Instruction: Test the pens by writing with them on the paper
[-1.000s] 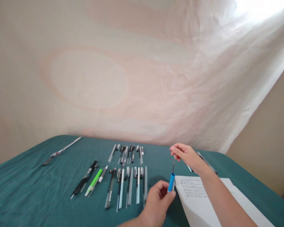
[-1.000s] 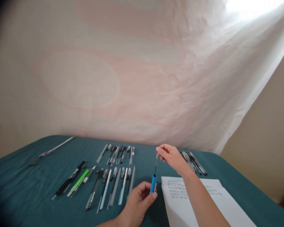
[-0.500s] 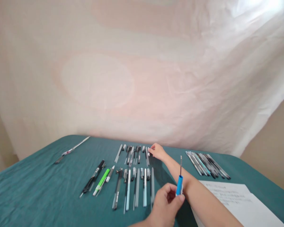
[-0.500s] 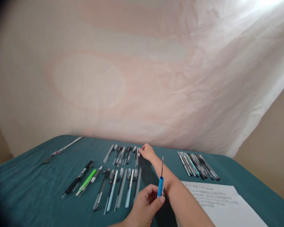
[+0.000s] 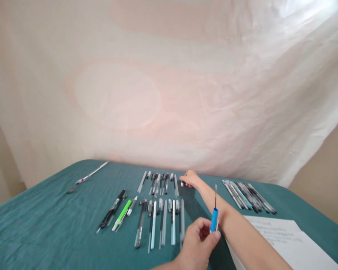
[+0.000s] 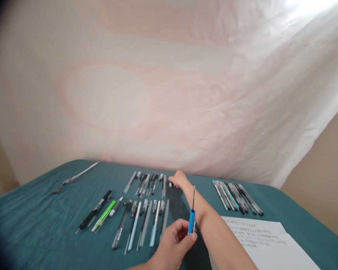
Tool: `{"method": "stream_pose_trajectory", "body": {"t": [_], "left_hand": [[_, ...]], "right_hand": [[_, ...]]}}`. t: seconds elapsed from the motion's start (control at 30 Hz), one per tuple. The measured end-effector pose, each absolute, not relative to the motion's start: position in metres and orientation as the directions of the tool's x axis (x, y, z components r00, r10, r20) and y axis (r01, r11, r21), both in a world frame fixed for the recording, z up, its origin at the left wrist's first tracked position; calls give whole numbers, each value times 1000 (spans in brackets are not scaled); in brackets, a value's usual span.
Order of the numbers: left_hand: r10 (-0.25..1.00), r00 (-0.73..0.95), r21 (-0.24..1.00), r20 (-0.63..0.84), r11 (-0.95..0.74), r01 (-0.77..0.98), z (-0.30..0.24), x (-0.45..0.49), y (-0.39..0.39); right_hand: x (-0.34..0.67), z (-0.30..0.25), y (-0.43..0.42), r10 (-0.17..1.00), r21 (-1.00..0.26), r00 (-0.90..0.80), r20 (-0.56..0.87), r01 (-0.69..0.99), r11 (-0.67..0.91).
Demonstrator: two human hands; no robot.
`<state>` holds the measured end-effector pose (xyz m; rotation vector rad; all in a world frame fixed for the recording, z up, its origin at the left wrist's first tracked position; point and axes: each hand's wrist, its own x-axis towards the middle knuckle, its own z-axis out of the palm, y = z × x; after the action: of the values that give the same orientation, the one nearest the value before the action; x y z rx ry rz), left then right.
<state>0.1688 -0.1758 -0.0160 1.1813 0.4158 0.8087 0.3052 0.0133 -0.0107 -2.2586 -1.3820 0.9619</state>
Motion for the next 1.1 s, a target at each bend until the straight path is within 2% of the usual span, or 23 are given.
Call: {"method": "stream_pose_trajectory", "body": {"t": [0.13, 0.27, 0.4, 0.53, 0.57, 0.63, 0.7, 1.1], "left_hand": [[741, 663, 931, 112, 156, -331, -16, 169, -175], [731, 673, 937, 113, 147, -317, -15, 170, -175], [730, 674, 941, 114, 138, -309, -15, 170, -175], [734, 672, 945, 102, 141, -297, -9, 168, -177], [734, 674, 948, 89, 146, -284, -6, 167, -177], [735, 675, 953, 66, 154, -261, -2, 166, -179], [739, 672, 956, 50, 158, -245, 1, 165, -180], [727, 682, 952, 77, 150, -268, 1, 165, -181]], "right_hand": [[301, -7, 7, 882, -622, 298, -365, 626, -469], [307, 4, -15, 920, -739, 272, -281, 550, -388], [329, 29, -60, 965, -888, 237, -111, 413, -203], [352, 66, -116, 968, -962, 242, 64, 273, -5], [356, 76, -129, 959, -982, 246, 139, 156, 102], [359, 91, -151, 931, -970, 285, 229, -6, 241], [357, 102, -167, 903, -947, 328, 276, -68, 314], [332, 114, -182, 877, -931, 321, 357, 195, 307]]}}
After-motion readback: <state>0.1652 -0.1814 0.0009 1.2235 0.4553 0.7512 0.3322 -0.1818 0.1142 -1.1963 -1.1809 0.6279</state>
